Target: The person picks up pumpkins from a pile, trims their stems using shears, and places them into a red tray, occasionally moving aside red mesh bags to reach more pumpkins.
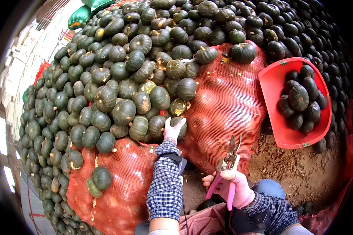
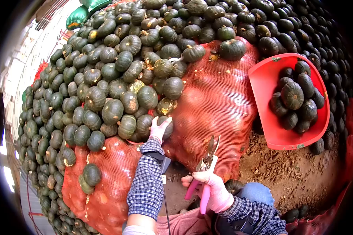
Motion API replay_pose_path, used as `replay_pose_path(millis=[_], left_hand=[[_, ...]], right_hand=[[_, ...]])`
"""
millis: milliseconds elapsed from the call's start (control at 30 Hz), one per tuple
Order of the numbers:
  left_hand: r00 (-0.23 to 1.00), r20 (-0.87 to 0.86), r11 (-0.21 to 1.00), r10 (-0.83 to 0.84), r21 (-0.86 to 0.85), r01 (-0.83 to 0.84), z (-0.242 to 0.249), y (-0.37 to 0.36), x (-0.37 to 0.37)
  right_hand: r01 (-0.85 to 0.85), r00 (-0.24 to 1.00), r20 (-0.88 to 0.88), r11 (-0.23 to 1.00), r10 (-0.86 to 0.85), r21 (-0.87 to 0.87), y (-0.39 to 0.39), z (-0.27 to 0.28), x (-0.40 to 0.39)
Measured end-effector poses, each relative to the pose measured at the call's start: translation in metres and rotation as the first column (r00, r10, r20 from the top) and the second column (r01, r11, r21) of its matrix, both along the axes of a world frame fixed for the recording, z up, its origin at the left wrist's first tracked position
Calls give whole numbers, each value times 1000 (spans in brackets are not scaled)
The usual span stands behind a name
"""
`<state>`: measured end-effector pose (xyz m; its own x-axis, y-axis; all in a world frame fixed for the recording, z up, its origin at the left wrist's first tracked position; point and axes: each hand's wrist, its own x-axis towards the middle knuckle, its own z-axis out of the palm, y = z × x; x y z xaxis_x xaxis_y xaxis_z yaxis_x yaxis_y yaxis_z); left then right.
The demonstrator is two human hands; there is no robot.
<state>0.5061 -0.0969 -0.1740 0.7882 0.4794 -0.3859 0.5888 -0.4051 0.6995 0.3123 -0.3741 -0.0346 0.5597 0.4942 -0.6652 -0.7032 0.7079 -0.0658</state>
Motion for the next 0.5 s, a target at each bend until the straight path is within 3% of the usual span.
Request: replay_pose_path(millis=[67, 167, 300, 333, 500], left_hand=[[997, -36, 982, 63, -176, -69, 20, -9, 2], [999, -9, 984, 43, -171, -44, 0, 3, 4], [968, 245, 957, -46, -266, 112, -15, 14, -17], [947, 311, 947, -82, -272, 171, -17, 17, -23], [911, 411, 984, -34, -145, 102, -11, 8, -52]], right_hand=[[8, 1000, -9, 1000, -8, -8, -10, 0, 2], [108, 994, -5, 993, -108, -52, -15, 2, 3], [78, 994, 77, 997, -76, -29, -17, 8, -3], [76, 993, 90, 997, -73, -28, -19, 10, -8], [22, 999, 38, 997, -19, -80, -27, 14, -31]])
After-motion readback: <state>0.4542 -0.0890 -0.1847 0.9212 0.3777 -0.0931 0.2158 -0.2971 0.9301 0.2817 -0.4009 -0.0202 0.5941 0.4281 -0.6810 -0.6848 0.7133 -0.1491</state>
